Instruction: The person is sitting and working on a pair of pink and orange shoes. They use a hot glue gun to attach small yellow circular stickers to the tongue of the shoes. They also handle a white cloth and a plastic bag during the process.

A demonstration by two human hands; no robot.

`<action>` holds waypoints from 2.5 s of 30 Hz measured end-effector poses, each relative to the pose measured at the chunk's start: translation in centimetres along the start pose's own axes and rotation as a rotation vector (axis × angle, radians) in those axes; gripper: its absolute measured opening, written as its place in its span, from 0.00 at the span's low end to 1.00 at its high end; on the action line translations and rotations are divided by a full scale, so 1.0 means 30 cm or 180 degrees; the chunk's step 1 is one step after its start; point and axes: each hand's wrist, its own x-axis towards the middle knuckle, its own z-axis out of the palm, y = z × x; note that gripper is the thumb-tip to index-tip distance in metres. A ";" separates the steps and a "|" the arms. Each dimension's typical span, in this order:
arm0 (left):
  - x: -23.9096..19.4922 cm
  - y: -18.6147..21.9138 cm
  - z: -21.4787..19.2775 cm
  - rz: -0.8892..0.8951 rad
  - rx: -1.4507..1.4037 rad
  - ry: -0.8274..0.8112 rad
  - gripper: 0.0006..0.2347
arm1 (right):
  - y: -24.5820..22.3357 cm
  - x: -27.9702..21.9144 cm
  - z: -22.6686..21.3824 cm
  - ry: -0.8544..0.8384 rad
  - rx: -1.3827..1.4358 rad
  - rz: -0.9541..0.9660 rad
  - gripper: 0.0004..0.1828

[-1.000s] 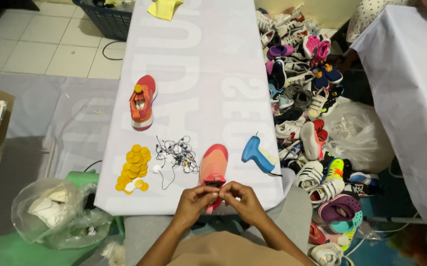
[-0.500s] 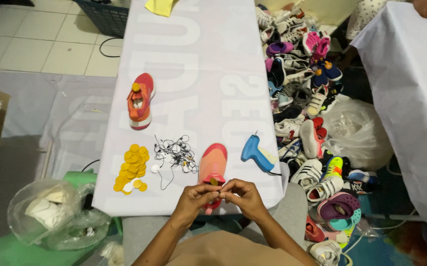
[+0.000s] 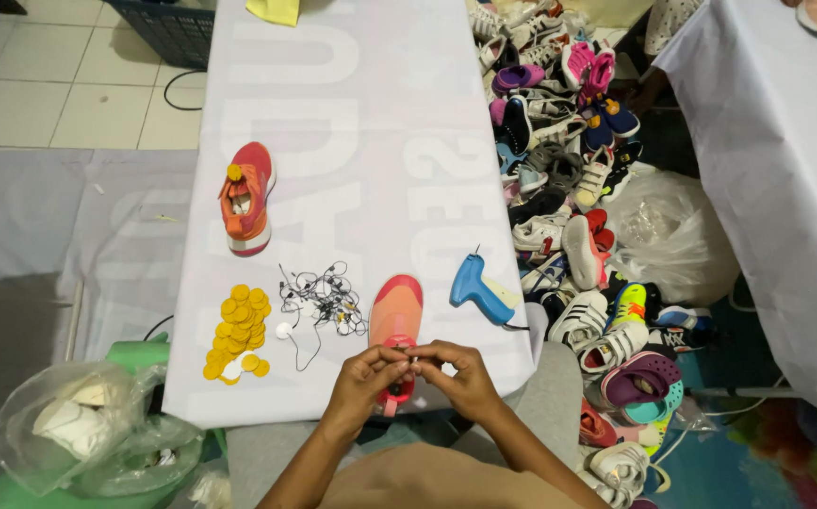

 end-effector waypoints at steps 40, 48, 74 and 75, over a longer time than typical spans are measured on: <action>0.076 -0.036 -0.042 -0.0319 0.0250 0.0485 0.06 | -0.033 0.016 0.033 0.0323 -0.1709 -0.1092 0.07; 0.036 0.054 0.010 -0.0386 0.0183 0.0539 0.10 | -0.010 0.015 0.038 0.0232 -0.1170 -0.0605 0.15; -0.003 0.007 -0.017 0.0281 0.0638 0.0470 0.04 | -0.090 0.011 0.040 0.0159 -0.0935 -0.0620 0.02; -0.001 0.001 -0.018 0.0237 0.0637 0.0505 0.05 | -0.087 0.009 0.040 0.0141 -0.0889 -0.0563 0.02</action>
